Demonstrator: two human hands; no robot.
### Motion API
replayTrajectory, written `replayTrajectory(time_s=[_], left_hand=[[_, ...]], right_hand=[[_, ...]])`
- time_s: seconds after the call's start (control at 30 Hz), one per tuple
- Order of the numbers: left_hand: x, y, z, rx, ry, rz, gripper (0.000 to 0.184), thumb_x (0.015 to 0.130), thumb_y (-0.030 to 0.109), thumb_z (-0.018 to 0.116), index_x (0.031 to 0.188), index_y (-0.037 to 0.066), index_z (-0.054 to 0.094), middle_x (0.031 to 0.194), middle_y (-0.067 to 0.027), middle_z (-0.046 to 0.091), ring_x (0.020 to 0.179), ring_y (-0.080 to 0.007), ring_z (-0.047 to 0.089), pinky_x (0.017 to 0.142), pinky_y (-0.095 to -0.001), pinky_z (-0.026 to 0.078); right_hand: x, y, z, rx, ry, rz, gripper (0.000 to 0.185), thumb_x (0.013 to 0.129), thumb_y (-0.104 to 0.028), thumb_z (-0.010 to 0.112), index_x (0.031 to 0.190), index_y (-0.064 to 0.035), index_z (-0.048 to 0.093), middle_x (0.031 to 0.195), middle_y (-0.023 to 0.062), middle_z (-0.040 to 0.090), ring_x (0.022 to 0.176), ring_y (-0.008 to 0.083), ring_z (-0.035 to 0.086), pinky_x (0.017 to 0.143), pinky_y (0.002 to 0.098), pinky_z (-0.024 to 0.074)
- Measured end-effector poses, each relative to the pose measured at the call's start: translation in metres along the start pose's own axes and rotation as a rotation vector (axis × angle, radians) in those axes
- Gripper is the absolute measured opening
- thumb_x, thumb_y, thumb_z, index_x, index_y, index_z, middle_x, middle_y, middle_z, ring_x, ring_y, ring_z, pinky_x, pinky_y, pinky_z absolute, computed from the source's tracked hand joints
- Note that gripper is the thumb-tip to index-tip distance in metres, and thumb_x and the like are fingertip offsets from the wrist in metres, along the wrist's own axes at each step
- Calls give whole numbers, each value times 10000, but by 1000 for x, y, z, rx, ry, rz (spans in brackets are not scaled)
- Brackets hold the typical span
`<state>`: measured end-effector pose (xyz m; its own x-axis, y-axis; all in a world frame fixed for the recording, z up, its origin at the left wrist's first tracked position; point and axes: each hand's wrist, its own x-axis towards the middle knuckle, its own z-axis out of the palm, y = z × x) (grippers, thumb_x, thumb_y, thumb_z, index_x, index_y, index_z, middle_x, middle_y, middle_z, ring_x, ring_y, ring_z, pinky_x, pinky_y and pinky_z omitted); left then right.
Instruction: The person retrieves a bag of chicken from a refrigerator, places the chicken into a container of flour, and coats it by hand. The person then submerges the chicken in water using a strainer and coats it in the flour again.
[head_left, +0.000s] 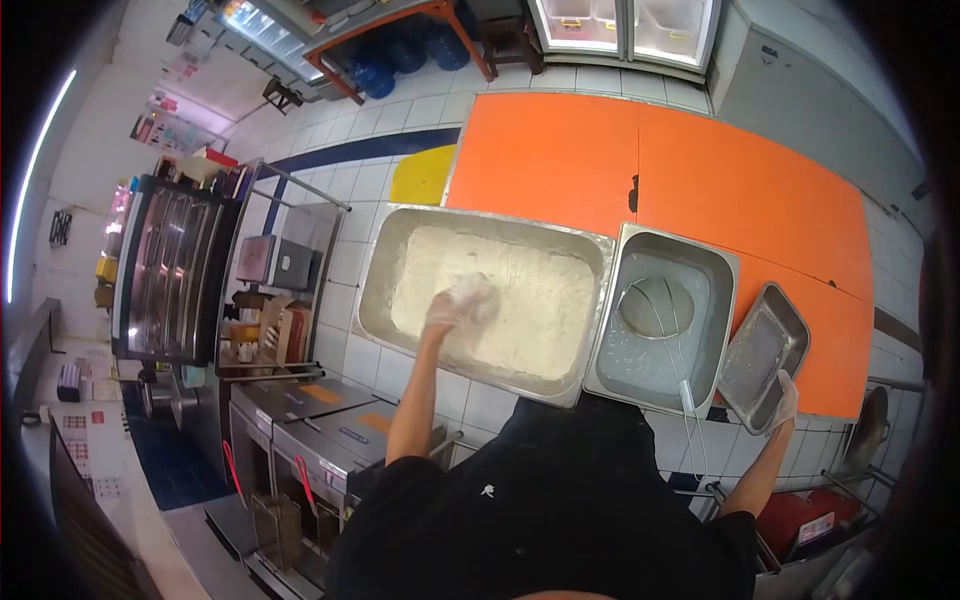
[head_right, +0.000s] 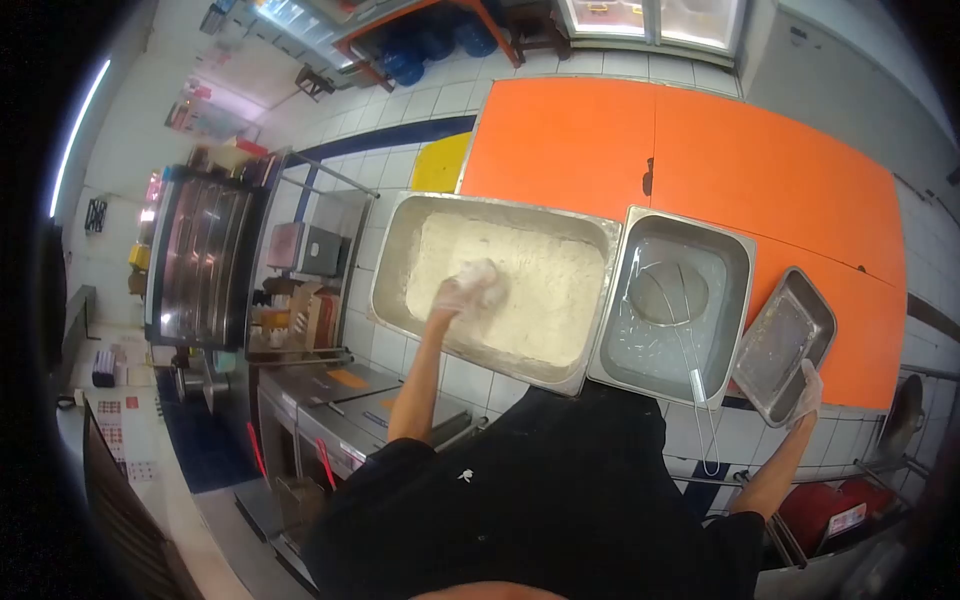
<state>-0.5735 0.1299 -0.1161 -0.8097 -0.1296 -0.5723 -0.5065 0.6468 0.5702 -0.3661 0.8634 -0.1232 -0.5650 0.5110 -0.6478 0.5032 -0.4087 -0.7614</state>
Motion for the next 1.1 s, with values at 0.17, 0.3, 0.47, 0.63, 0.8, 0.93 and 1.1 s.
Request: replayTrajectory(time_s=[0.17,0.3,0.47,0.63,0.8,0.93,1.1], left_hand=[[-7,20,-12,-162,107,-165,696,711,566,753,1112,2,675,1020,-88,704,935,-182,643,813,-319,492],[12,16,14,-56,110,-10,658,726,540,751,1107,8,680,1046,-102,701,961,-190,647,827,-315,493],[24,7,11,-170,67,289,486,794,412,742,1095,33,695,1025,-98,715,947,-172,670,801,-312,514],[9,10,-35,-298,86,349,444,816,370,740,1102,34,694,990,-81,723,907,-147,677,778,-294,521],[20,10,-78,505,44,343,430,818,360,743,1102,41,695,983,-77,724,864,-128,661,772,-284,513],[-6,-2,-93,101,-3,219,477,820,399,703,1111,22,676,1079,-141,695,980,-220,659,810,-351,501],[-7,-1,-123,11,-107,354,394,824,333,730,1092,46,699,1031,-68,718,893,-132,645,777,-289,500]], right_hand=[[18,10,2,-148,164,-75,552,855,-424,654,1209,-3,602,1196,129,613,1111,257,557,956,371,406],[8,-6,12,-1094,472,-209,451,827,-318,647,1137,0,570,1083,175,625,1008,325,606,842,406,470],[-83,-65,117,-1729,471,-963,176,807,-114,555,963,-31,558,842,146,629,840,363,625,671,431,501],[-155,-40,238,-1565,60,-703,276,844,-302,574,921,-50,655,851,166,642,825,333,635,739,414,513],[-159,10,259,-1678,130,-783,243,773,-260,642,861,-34,625,850,145,644,863,326,631,756,438,509],[-149,17,246,-1745,114,-957,219,764,-232,645,855,-33,625,830,148,635,873,324,631,757,431,512],[-187,-11,274,-1764,73,-781,265,809,-289,631,839,-26,627,816,155,631,876,334,632,776,427,507]])
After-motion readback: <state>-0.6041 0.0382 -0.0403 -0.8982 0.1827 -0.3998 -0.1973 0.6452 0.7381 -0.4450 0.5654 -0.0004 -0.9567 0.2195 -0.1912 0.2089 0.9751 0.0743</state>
